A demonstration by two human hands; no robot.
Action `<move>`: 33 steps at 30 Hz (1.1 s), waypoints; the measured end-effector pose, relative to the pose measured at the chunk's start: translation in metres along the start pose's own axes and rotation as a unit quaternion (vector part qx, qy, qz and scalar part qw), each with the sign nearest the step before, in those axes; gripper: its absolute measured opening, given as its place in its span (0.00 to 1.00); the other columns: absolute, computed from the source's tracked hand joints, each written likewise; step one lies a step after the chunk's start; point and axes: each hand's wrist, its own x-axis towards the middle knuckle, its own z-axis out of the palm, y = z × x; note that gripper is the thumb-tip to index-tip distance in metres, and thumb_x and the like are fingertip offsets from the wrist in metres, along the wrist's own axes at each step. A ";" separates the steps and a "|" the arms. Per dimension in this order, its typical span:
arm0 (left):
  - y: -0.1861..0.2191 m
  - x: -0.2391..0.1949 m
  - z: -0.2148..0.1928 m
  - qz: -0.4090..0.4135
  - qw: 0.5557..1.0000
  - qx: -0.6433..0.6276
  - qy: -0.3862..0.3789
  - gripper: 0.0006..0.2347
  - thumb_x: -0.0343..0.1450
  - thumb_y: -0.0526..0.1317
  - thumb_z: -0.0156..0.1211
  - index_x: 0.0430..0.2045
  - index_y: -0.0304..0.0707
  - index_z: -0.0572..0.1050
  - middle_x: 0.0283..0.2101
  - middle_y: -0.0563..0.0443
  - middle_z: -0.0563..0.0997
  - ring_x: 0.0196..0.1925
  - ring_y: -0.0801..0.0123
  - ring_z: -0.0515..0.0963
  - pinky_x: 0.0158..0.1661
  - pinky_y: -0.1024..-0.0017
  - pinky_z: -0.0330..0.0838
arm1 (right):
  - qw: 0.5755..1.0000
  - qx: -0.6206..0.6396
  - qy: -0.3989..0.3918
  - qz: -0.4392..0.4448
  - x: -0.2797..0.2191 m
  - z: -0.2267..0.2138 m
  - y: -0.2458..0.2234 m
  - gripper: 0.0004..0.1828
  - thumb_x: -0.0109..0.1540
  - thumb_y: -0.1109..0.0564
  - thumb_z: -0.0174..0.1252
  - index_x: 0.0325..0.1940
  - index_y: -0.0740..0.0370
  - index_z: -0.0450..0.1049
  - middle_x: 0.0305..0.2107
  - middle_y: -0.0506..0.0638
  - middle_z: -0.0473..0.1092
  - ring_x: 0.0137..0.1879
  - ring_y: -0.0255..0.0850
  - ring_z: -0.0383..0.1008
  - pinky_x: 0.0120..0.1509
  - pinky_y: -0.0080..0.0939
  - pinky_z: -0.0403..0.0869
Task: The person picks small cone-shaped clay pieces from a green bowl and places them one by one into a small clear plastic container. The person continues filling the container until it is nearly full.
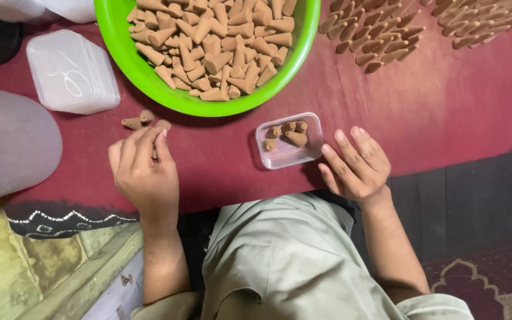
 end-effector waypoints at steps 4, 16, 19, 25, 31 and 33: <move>0.021 0.005 -0.010 0.013 1.000 -0.012 -0.003 0.02 0.74 0.31 0.71 0.34 0.37 0.84 0.37 0.52 0.83 0.36 0.58 0.79 0.43 0.66 0.77 | 1.000 0.015 0.000 0.004 0.002 0.000 0.001 0.16 0.65 0.47 0.60 0.46 0.56 0.88 0.46 0.60 0.82 0.51 0.61 0.81 0.53 0.56 0.79; 0.126 0.002 -0.001 0.070 0.975 -0.185 -0.105 0.02 0.74 0.38 0.65 0.37 0.45 0.82 0.37 0.58 0.83 0.36 0.64 0.80 0.41 0.70 0.78 | 0.985 0.049 -0.158 0.044 0.021 -0.004 -0.005 0.33 0.70 0.29 0.45 0.63 0.51 0.81 0.66 0.67 0.68 0.73 0.68 0.60 0.72 0.72 0.62; 0.132 0.002 0.006 0.107 0.977 -0.157 -0.094 0.02 0.74 0.38 0.64 0.35 0.43 0.81 0.37 0.56 0.82 0.37 0.63 0.80 0.40 0.71 0.77 | 0.982 0.061 -0.170 0.048 0.024 -0.003 -0.006 0.35 0.69 0.28 0.45 0.59 0.54 0.81 0.66 0.68 0.68 0.73 0.67 0.60 0.72 0.71 0.62; 0.134 0.005 0.012 0.135 0.976 -0.145 -0.085 0.02 0.75 0.35 0.62 0.34 0.39 0.80 0.36 0.52 0.80 0.36 0.61 0.80 0.36 0.70 0.77 | 0.979 0.076 -0.178 0.059 0.027 -0.001 -0.006 0.36 0.67 0.26 0.48 0.57 0.54 0.82 0.65 0.68 0.69 0.71 0.66 0.64 0.71 0.69 0.65; 0.135 0.003 0.018 0.136 0.978 -0.132 -0.092 0.02 0.75 0.36 0.62 0.35 0.39 0.80 0.36 0.53 0.80 0.37 0.61 0.80 0.36 0.71 0.76 | 0.979 0.090 -0.174 0.054 0.025 0.000 -0.008 0.33 0.66 0.27 0.49 0.48 0.56 0.82 0.63 0.67 0.71 0.68 0.64 0.69 0.69 0.66 0.68; 0.136 0.001 0.021 0.136 0.975 -0.143 -0.101 0.01 0.74 0.35 0.63 0.34 0.39 0.80 0.36 0.52 0.80 0.38 0.60 0.80 0.36 0.69 0.76 | 0.979 0.091 -0.172 0.057 0.023 0.000 -0.008 0.33 0.67 0.28 0.50 0.47 0.57 0.82 0.63 0.67 0.71 0.67 0.63 0.70 0.68 0.65 0.69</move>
